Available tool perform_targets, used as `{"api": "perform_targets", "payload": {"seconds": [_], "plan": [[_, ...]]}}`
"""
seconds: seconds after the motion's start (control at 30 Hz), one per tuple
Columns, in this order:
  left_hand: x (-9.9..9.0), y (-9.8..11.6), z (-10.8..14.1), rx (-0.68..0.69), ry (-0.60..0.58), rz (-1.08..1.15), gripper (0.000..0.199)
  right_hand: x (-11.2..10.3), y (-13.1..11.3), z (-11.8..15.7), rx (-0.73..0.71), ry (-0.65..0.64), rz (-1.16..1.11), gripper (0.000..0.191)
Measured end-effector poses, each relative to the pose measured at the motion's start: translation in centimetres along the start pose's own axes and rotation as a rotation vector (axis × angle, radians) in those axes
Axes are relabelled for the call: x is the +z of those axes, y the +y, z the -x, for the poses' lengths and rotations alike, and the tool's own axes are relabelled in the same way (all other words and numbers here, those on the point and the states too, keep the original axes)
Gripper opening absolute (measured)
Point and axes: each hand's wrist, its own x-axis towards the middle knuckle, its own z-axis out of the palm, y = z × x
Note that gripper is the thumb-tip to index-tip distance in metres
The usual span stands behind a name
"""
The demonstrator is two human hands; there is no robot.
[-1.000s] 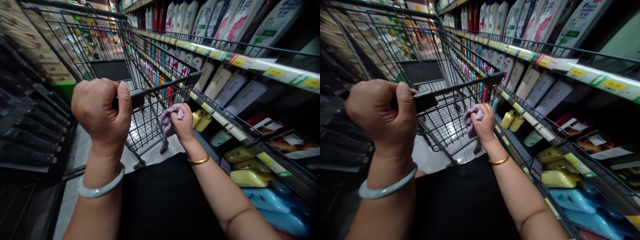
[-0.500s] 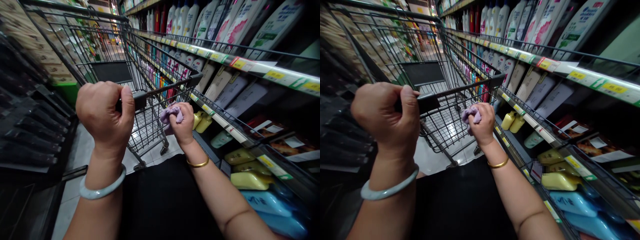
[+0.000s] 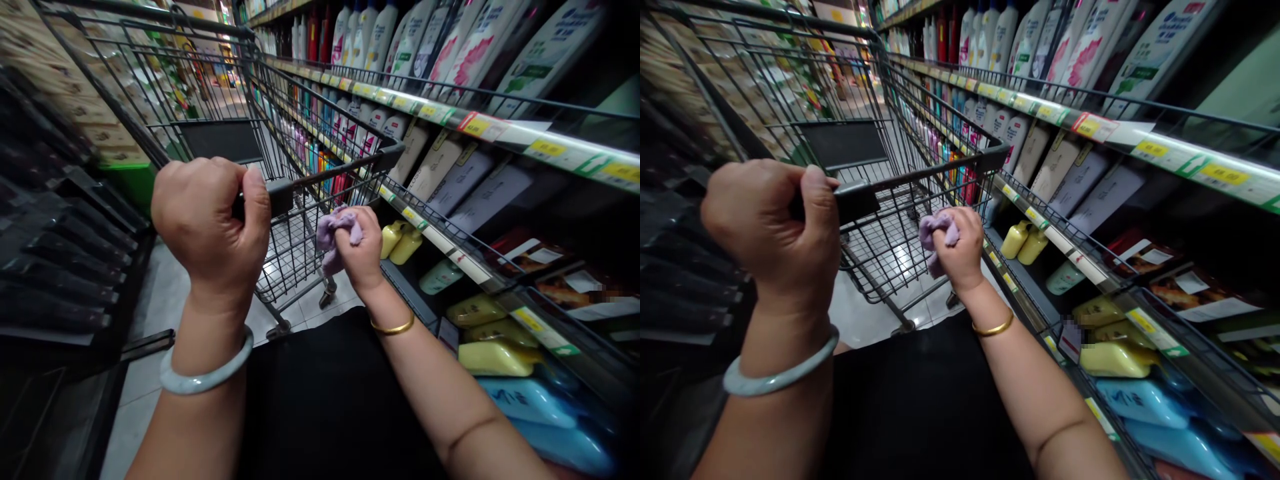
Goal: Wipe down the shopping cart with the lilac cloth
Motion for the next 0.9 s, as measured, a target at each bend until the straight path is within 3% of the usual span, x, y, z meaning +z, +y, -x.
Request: {"api": "perform_targets", "payload": {"seconds": [0.13,0.27,0.37,0.5,0.6,0.7,0.83,0.9], "plan": [[0.3,-0.1,0.0,0.041,0.039,-0.035,0.031,0.8,-3.5,2.0,-0.291,-0.234,-0.038,0.014],[0.6,-0.2,0.0,0.08,0.067,-0.098,0.035,1.8,-5.3,3.7,-0.445,-0.44,-0.052,0.014],[0.6,-0.3,0.0,0.096,0.071,-0.099,0.034,1.6,-4.4,3.3,-0.456,-0.426,-0.03,0.012],[0.5,-0.4,0.1,0.106,0.067,-0.098,0.035,0.4,-1.9,1.3,-0.316,-0.239,-0.004,0.01],[0.4,-0.5,0.1,0.119,0.069,-0.109,0.036,-0.4,-1.2,0.7,-0.242,-0.197,0.066,0.011],[0.4,-0.6,0.1,0.129,0.073,-0.118,0.034,-0.3,-2.6,1.6,-0.324,-0.309,0.082,0.012],[0.5,-0.8,0.1,0.141,0.081,-0.124,0.033,0.6,-5.2,3.8,-0.5,-0.556,0.032,0.015],[0.5,-0.8,0.1,0.141,0.084,-0.126,0.034,0.8,-5.4,4.2,-0.56,-0.638,0.038,0.018]]}}
